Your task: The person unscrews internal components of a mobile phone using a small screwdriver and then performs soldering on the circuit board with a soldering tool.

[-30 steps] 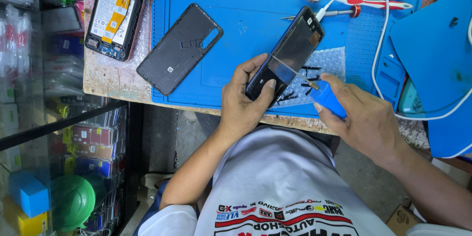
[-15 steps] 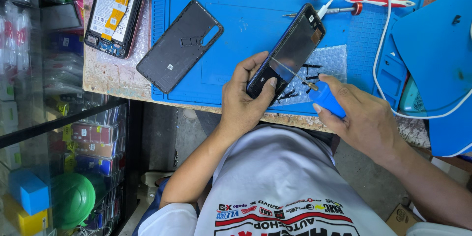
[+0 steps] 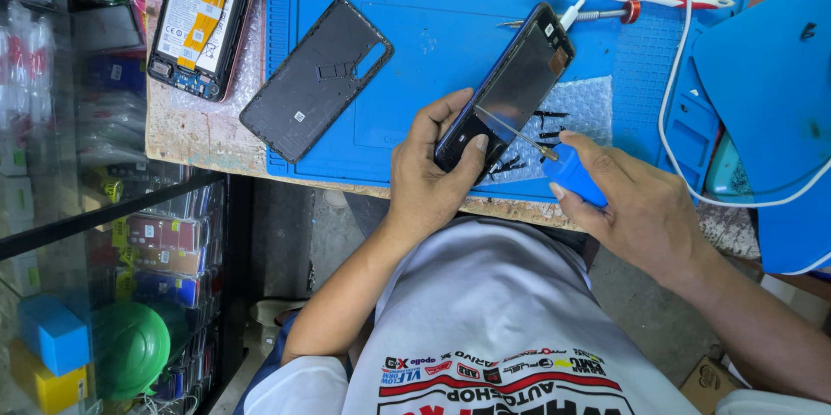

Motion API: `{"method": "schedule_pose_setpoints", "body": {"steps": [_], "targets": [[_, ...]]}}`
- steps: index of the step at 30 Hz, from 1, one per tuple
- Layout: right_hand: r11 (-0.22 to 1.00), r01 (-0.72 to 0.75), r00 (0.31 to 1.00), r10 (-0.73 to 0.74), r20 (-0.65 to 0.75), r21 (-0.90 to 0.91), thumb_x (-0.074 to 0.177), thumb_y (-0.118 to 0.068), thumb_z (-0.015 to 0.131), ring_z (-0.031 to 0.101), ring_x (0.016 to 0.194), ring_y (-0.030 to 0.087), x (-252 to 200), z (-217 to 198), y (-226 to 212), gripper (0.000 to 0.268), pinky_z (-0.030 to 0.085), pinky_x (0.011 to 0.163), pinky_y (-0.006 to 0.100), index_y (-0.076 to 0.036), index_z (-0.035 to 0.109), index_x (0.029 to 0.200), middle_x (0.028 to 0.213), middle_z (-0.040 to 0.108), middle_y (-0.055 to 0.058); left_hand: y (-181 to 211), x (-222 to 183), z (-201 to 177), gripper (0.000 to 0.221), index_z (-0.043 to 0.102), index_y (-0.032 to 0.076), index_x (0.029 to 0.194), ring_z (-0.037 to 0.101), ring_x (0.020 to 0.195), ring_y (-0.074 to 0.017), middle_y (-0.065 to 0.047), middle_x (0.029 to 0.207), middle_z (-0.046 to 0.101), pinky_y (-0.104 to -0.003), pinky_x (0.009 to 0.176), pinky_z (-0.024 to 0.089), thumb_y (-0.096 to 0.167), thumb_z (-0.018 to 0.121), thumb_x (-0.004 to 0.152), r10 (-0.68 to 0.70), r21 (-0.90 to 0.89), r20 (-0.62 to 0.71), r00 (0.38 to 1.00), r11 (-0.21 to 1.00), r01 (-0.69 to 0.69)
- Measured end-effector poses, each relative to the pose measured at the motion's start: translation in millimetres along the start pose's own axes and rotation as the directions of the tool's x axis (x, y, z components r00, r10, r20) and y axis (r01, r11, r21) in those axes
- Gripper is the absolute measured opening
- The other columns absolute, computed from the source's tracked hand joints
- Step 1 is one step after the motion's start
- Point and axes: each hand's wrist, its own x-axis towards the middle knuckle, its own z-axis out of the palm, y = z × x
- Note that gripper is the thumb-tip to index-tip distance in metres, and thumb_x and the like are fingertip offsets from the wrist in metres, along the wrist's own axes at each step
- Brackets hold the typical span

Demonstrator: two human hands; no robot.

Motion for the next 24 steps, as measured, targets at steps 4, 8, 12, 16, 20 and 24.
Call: {"method": "schedule_pose_setpoints", "body": {"steps": [4, 8, 12, 16, 20, 24], "targets": [[1.000, 0.001, 1.000, 0.000, 0.025, -0.011, 0.086, -0.023, 0.079, 0.072, 0.084, 0.030, -1, -1, 0, 0.056, 0.058, 0.071, 0.040, -0.002, 0.062, 0.135, 0.105, 0.074, 0.017, 0, 0, 0, 0.046, 0.051, -0.002, 0.143, 0.070, 0.119, -0.0156, -0.018, 0.130, 0.073, -0.028, 0.101, 0.056, 0.006, 0.069, 0.101, 0.007, 0.025, -0.004, 1.000, 1.000, -0.007], [1.000, 0.021, 0.999, -0.020, 0.041, -0.021, 0.084, -0.023, 0.079, 0.072, 0.083, 0.030, 0, -1, -1, 0.057, 0.058, 0.071, 0.040, -0.002, 0.062, 0.134, 0.105, 0.074, 0.018, -1, 0, 0, 0.047, 0.052, -0.002, 0.143, 0.071, 0.114, -0.0146, -0.017, 0.128, 0.074, -0.027, 0.097, 0.057, 0.008, 0.070, 0.100, -0.011, 0.045, -0.008, 1.000, 0.999, 0.011], [0.999, 0.035, 0.999, -0.035, 0.041, -0.011, 0.084, -0.024, 0.079, 0.072, 0.083, 0.030, 1, -3, -3, 0.058, 0.058, 0.070, 0.039, -0.003, 0.062, 0.134, 0.105, 0.074, 0.018, -1, 0, -1, 0.047, 0.052, -0.002, 0.143, 0.072, 0.113, -0.0142, -0.016, 0.127, 0.074, -0.027, 0.097, 0.057, 0.008, 0.069, 0.100, -0.022, 0.037, -0.003, 1.000, 0.999, 0.022], [0.999, -0.005, 1.000, 0.006, 0.021, -0.046, 0.085, -0.024, 0.079, 0.072, 0.082, 0.030, 1, -4, -4, 0.056, 0.058, 0.069, 0.040, -0.003, 0.063, 0.134, 0.102, 0.074, 0.017, -1, 0, 0, 0.046, 0.052, -0.002, 0.143, 0.069, 0.118, -0.0143, -0.018, 0.129, 0.073, -0.027, 0.100, 0.056, 0.007, 0.069, 0.101, 0.003, 0.035, -0.003, 1.000, 0.999, -0.003], [0.994, -0.096, 0.995, 0.095, 0.028, 0.048, 0.088, -0.022, 0.078, 0.071, 0.078, 0.027, -2, -5, 1, 0.055, 0.057, 0.067, 0.039, -0.003, 0.061, 0.137, 0.096, 0.073, 0.016, 9, 1, -1, 0.047, 0.056, -0.001, 0.140, 0.067, 0.107, -0.0192, -0.013, 0.120, 0.072, -0.032, 0.097, 0.053, 0.011, 0.073, 0.097, 0.058, 0.194, -0.015, 0.998, 0.980, -0.054], [0.903, -0.252, 0.967, 0.248, 0.055, 0.349, 0.091, -0.019, 0.072, 0.071, 0.074, 0.014, -14, -3, 12, 0.054, 0.055, 0.060, 0.030, -0.004, 0.058, 0.140, 0.097, 0.073, 0.011, 27, 5, -12, 0.051, 0.062, 0.001, 0.133, 0.060, 0.097, -0.0278, -0.011, 0.105, 0.069, -0.039, 0.094, 0.041, 0.017, 0.080, 0.088, 0.180, 0.577, 0.010, 0.984, 0.802, -0.153]]}}
